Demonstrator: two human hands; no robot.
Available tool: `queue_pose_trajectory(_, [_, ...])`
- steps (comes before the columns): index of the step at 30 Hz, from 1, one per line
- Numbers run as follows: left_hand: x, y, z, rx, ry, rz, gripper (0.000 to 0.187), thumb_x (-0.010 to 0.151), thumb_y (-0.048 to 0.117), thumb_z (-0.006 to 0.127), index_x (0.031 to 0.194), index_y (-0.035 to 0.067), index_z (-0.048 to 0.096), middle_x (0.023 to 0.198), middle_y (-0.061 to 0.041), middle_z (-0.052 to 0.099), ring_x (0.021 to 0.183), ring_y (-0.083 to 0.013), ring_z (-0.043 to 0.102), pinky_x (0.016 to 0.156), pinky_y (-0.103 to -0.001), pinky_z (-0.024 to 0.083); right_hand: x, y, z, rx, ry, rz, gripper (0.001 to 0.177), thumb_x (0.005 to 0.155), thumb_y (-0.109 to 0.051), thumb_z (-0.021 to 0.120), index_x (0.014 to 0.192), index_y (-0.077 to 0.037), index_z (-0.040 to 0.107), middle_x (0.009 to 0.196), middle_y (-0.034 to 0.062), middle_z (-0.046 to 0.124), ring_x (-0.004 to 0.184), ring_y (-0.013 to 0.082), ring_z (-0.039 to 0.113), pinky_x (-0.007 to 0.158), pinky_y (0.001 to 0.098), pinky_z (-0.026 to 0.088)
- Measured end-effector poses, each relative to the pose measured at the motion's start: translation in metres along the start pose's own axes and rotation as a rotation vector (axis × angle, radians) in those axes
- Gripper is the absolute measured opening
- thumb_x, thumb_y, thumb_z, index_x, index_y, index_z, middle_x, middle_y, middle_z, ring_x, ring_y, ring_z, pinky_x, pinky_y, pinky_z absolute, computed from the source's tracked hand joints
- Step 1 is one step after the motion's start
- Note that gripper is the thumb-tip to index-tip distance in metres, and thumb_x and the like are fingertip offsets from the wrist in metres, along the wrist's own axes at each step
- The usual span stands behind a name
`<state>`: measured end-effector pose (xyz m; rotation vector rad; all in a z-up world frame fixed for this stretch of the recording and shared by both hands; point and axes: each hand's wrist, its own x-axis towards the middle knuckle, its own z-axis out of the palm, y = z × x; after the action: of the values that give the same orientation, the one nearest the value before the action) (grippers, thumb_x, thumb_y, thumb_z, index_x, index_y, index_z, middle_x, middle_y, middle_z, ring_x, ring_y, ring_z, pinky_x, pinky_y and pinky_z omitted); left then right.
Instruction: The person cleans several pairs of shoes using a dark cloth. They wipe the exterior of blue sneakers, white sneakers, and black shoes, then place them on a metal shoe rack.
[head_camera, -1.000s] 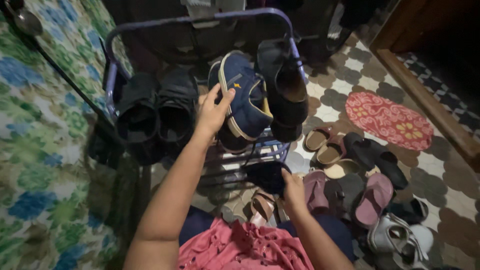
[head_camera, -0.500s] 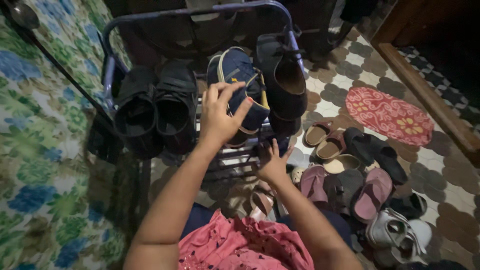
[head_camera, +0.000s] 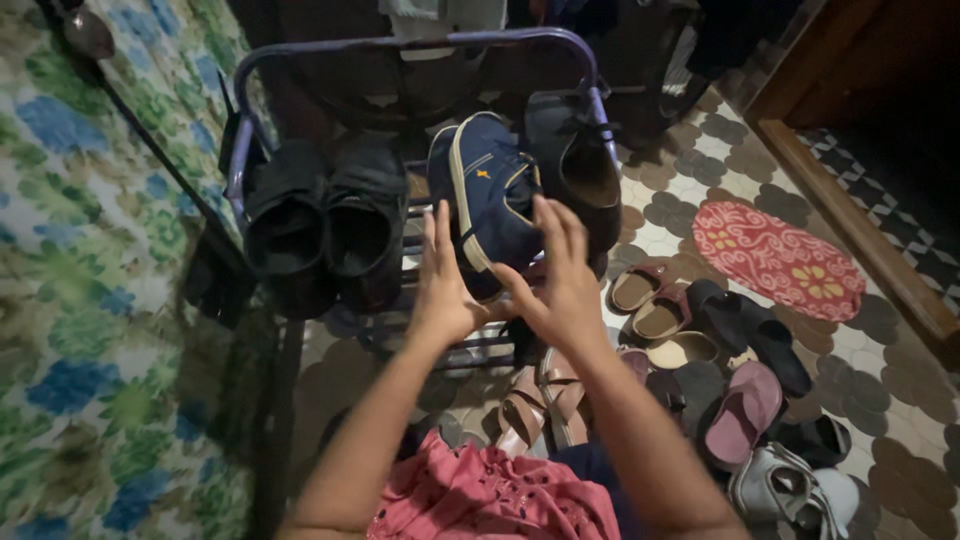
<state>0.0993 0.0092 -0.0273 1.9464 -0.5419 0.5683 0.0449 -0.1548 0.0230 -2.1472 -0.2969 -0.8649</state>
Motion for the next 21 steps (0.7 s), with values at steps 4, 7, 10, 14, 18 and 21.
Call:
queue_pose_trajectory(4, [-0.01, -0.014, 0.028, -0.05, 0.116, -0.329, 0.11, 0.064, 0.028, 0.093, 0.157, 0.012, 0.036, 0.156, -0.022, 0.051, 0.141, -0.0395, 0.052, 0.114, -0.046, 0.046, 0.026, -0.018, 0.011, -0.21, -0.081, -0.039, 0.062, 0.081, -0.033, 0.087, 0.126, -0.005, 0.058, 0.114, 0.0161, 0.065, 0.089, 0.0388, 0.07, 0.072, 0.0434, 0.055])
queue_pose_trajectory(7, [-0.016, -0.012, 0.037, -0.132, 0.281, -0.039, 0.094, 0.062, 0.016, 0.095, 0.144, 0.004, 0.049, 0.146, -0.028, 0.054, 0.133, -0.0432, 0.054, 0.108, -0.048, 0.046, 0.033, -0.025, 0.008, -0.257, -0.085, -0.082, 0.063, 0.077, -0.033, 0.087, 0.125, -0.004, 0.058, 0.117, 0.0174, 0.064, 0.087, 0.0411, 0.068, 0.069, 0.0456, 0.054])
queue_pose_trajectory(10, [-0.019, -0.001, 0.042, -0.38, 0.194, -0.373, 0.079, 0.067, 0.014, 0.086, 0.138, 0.004, 0.053, 0.116, -0.02, 0.068, 0.104, -0.0327, 0.069, 0.093, -0.039, 0.057, 0.039, -0.028, 0.001, -0.272, -0.136, -0.049, 0.062, 0.077, -0.031, 0.085, 0.126, -0.006, 0.058, 0.116, 0.0159, 0.063, 0.088, 0.0406, 0.068, 0.07, 0.0465, 0.054])
queue_pose_trajectory(14, [-0.015, 0.011, 0.036, -0.494, 0.272, -0.141, 0.077, 0.07, 0.006, 0.082, 0.14, 0.003, 0.051, 0.121, -0.013, 0.065, 0.109, -0.0233, 0.066, 0.095, -0.035, 0.054, 0.045, -0.035, 0.0, -0.307, -0.157, -0.116, 0.06, 0.075, -0.026, 0.084, 0.126, -0.005, 0.059, 0.12, 0.0165, 0.062, 0.094, 0.0425, 0.065, 0.073, 0.0481, 0.052])
queue_pose_trajectory(18, [-0.013, 0.018, 0.044, -0.538, 0.293, -0.218, 0.068, 0.075, 0.008, 0.083, 0.135, 0.003, 0.052, 0.123, -0.011, 0.065, 0.112, -0.0215, 0.066, 0.093, -0.036, 0.054, 0.039, -0.047, -0.001, -0.321, -0.176, -0.175, 0.056, 0.076, -0.022, 0.081, 0.126, -0.007, 0.06, 0.118, 0.0138, 0.063, 0.1, 0.0383, 0.065, 0.08, 0.0455, 0.052])
queue_pose_trajectory(21, [-0.007, 0.014, 0.06, -0.964, 0.253, -0.313, 0.058, 0.088, 0.013, 0.073, 0.14, 0.002, 0.052, 0.128, -0.011, 0.064, 0.115, -0.021, 0.063, 0.095, -0.036, 0.053, 0.036, -0.051, 0.004, -0.35, -0.177, -0.167, 0.054, 0.076, -0.019, 0.079, 0.126, -0.008, 0.061, 0.117, 0.0118, 0.063, 0.102, 0.0355, 0.066, 0.083, 0.0436, 0.053])
